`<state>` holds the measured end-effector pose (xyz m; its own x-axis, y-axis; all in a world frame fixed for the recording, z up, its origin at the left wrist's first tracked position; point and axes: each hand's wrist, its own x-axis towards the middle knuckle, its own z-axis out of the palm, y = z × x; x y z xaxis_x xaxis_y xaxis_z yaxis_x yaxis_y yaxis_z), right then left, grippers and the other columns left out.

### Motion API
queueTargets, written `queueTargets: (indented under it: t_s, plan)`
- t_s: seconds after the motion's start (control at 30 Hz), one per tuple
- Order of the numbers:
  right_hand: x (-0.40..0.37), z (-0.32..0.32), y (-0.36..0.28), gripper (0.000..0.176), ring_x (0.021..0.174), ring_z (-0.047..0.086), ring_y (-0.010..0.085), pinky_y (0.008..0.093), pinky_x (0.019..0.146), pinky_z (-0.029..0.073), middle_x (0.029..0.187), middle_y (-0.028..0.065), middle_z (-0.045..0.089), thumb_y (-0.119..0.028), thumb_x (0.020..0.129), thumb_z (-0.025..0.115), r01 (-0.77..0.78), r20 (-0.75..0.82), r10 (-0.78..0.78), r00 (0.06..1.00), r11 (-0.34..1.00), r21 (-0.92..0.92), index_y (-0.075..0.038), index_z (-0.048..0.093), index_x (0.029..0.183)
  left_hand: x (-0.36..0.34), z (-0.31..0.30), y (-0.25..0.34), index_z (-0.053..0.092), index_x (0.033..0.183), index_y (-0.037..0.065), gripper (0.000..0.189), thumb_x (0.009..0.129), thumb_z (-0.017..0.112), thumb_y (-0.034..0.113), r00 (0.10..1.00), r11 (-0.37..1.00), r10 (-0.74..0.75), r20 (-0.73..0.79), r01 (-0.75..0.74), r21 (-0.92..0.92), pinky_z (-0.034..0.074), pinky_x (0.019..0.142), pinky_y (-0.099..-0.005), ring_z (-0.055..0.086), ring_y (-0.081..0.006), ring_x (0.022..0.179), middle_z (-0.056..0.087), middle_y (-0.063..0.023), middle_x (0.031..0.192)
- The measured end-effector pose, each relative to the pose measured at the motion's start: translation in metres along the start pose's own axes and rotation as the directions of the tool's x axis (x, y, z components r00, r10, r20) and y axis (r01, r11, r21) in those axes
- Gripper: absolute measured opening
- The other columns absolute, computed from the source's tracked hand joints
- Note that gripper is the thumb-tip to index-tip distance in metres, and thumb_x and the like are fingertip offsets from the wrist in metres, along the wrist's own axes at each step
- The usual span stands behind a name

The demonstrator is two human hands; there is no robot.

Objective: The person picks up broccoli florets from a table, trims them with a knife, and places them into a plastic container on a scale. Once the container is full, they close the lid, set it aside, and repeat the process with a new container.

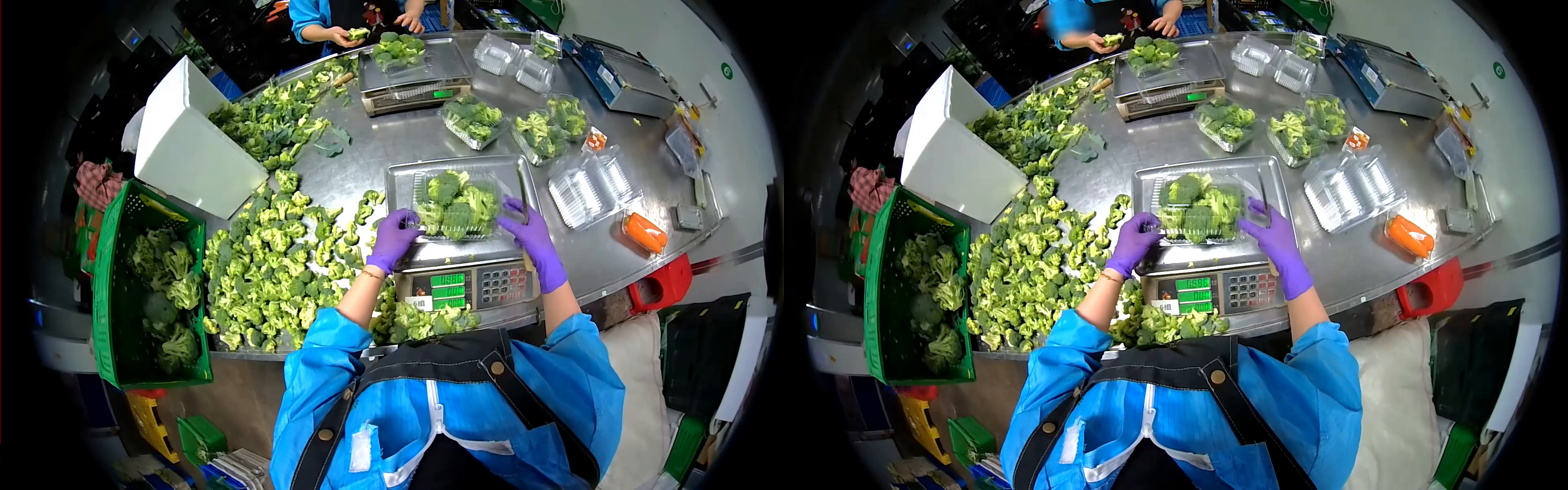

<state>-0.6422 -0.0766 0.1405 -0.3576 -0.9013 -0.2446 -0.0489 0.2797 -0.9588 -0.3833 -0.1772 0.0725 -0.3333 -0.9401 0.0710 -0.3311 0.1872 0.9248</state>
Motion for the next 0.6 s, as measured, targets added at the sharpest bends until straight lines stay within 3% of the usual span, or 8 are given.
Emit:
queueTargets:
  t_s: [0.07,0.1,0.23,0.3,0.4,0.5,0.53,0.6]
  plan:
    - [0.001,-0.001,0.011,0.058,0.091,0.053,0.0118,0.0245,0.074,0.042,0.115,0.0083,0.056,-0.02,0.072,0.073,-0.059,0.073,0.057,0.996,0.998,0.026,-0.004,0.05,0.123,-0.001,-0.011,0.005,0.06,0.096,0.003,0.03,0.068,0.071,0.009,0.969,0.952,-0.159,0.19,0.202,-0.23,0.047,0.071,-0.0281,0.057,-0.0172,0.073,0.059,-0.0066,0.08]
    - [0.0,-0.002,0.01,0.058,0.091,0.053,0.0118,0.0245,0.074,0.042,0.115,0.0083,0.056,-0.02,0.072,0.073,-0.057,0.07,0.055,0.996,0.998,0.031,-0.004,0.05,0.123,0.0,-0.02,0.005,0.054,0.11,0.001,0.049,0.069,0.074,0.017,0.941,0.974,-0.164,0.294,0.203,-0.105,0.046,0.082,-0.0298,0.056,-0.0208,0.089,0.056,-0.011,0.098]
    - [0.004,0.0,0.02,0.059,0.084,0.053,0.0092,0.0213,0.063,0.043,0.117,0.0091,0.055,-0.016,0.073,0.07,-0.066,0.065,0.066,0.996,0.998,-0.003,-0.003,0.046,0.125,-0.015,-0.013,0.043,0.027,0.136,0.005,0.099,0.059,0.08,0.038,0.975,0.932,0.224,-0.007,-0.212,0.295,0.025,0.105,-0.0423,0.024,-0.035,0.129,0.027,-0.0199,0.138]
    - [0.008,0.002,0.024,0.062,0.079,0.053,0.008,0.0197,0.057,0.042,0.121,0.009,0.052,-0.013,0.073,0.069,0.023,0.049,-0.023,0.999,1.0,0.007,-0.004,0.043,0.129,-0.007,-0.007,0.075,0.027,0.137,0.008,0.102,0.057,0.078,0.046,0.878,0.777,0.478,-0.015,-0.414,0.474,0.026,0.104,-0.045,0.021,-0.0373,0.131,0.02,-0.0217,0.142]
    - [0.012,0.0,0.019,0.08,0.061,0.047,0.0044,0.018,0.051,0.041,0.139,0.0054,0.035,-0.003,0.072,0.057,0.003,0.245,-0.04,0.969,0.989,0.148,-0.012,0.02,0.142,0.001,0.007,0.098,0.031,0.136,0.01,0.102,0.055,0.077,0.05,0.864,0.578,0.478,0.155,-0.443,0.685,0.027,0.103,-0.046,0.025,-0.0396,0.129,0.021,-0.0221,0.142]
    - [0.022,-0.002,0.021,0.079,0.064,0.047,0.0047,0.0189,0.052,0.042,0.143,0.0045,0.03,-0.001,0.071,0.055,-0.096,0.336,0.007,0.942,0.964,0.248,-0.009,0.021,0.142,0.011,0.02,0.085,0.035,0.135,0.014,0.096,0.054,0.076,0.046,0.875,0.694,0.441,0.2,-0.474,0.542,0.027,0.102,-0.047,0.029,-0.0403,0.125,0.027,-0.019,0.14]
    - [0.025,-0.002,0.025,0.077,0.06,0.048,0.0064,0.0206,0.053,0.044,0.125,0.0059,0.048,-0.001,0.07,0.053,-0.077,0.318,-0.014,0.948,0.96,0.27,-0.007,0.024,0.14,0.009,0.021,0.084,0.036,0.134,0.014,0.093,0.056,0.076,0.045,0.878,0.67,0.429,0.211,-0.466,0.578,0.028,0.101,-0.0473,0.031,-0.0404,0.124,0.031,-0.0191,0.138]
    - [0.032,-0.003,0.033,0.074,0.061,0.05,0.0075,0.021,0.054,0.045,0.124,0.0079,0.048,-0.002,0.07,0.053,-0.14,0.352,0.012,0.936,0.929,0.342,-0.006,0.027,0.139,0.01,0.022,0.077,0.036,0.133,0.01,0.088,0.059,0.075,0.039,0.852,0.65,0.467,0.237,-0.512,0.562,0.028,0.101,-0.0476,0.03,-0.0404,0.125,0.033,-0.0186,0.137]
